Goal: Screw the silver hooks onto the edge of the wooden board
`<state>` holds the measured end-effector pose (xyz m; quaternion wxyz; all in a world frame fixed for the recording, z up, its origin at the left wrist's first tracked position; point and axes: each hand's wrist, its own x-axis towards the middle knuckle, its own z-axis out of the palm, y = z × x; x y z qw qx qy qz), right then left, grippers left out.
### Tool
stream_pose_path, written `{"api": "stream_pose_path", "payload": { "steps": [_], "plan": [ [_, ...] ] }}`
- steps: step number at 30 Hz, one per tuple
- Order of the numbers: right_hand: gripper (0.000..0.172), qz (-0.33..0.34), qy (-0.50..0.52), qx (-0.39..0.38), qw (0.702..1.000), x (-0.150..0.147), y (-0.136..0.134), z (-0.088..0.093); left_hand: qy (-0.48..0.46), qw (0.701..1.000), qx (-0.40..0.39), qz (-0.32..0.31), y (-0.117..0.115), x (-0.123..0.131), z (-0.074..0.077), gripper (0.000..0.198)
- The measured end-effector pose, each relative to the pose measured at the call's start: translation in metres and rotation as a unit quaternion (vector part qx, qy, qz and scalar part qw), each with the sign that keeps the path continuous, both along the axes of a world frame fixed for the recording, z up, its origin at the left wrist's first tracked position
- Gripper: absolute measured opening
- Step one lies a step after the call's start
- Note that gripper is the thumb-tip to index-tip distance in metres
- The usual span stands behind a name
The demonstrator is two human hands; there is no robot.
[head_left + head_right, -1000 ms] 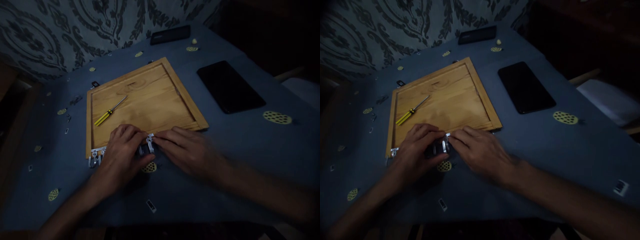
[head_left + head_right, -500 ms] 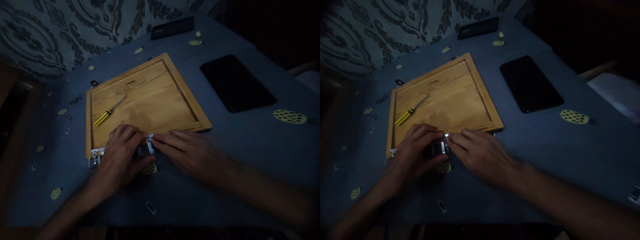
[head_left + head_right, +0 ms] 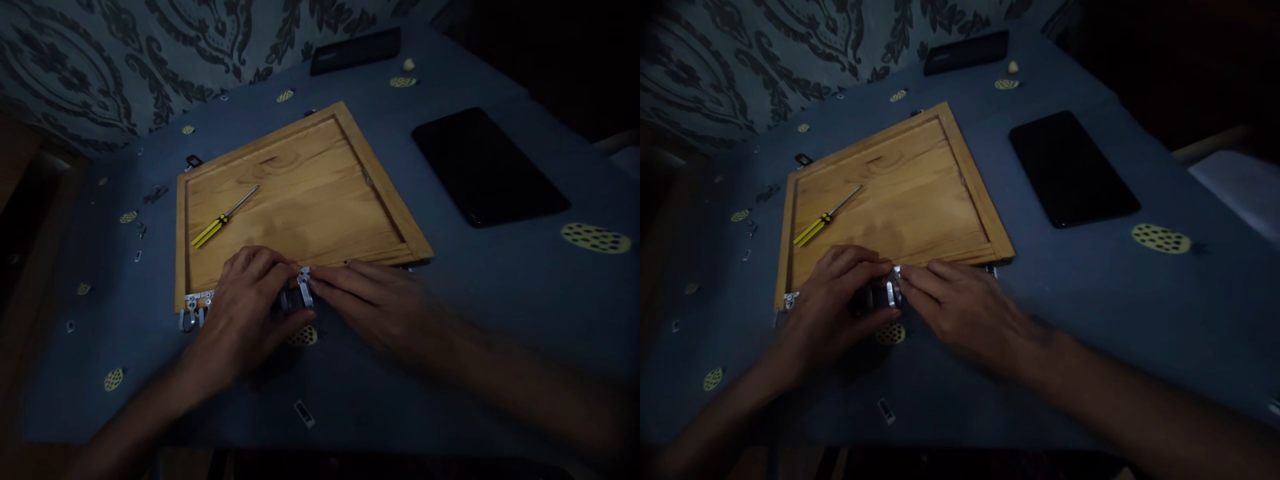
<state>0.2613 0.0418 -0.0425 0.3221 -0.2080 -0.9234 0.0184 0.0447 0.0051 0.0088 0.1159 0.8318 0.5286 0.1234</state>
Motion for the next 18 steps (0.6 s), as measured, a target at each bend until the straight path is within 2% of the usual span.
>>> {"api": "stream_pose_path", "payload": {
  "steps": [12, 18],
  "plan": [
    [0.040, 0.008, -0.032, -0.004, 0.999, 0.003, 0.001, 0.009, -0.007, 1.000, 0.007, -0.003, -0.002, -0.001, -0.002, 0.038],
    [0.042, 0.008, -0.024, 0.007, 1.000, 0.003, 0.001, 0.011, -0.001, 1.000, 0.008, -0.002, -0.001, -0.001, 0.000, 0.032]
  ]
}}
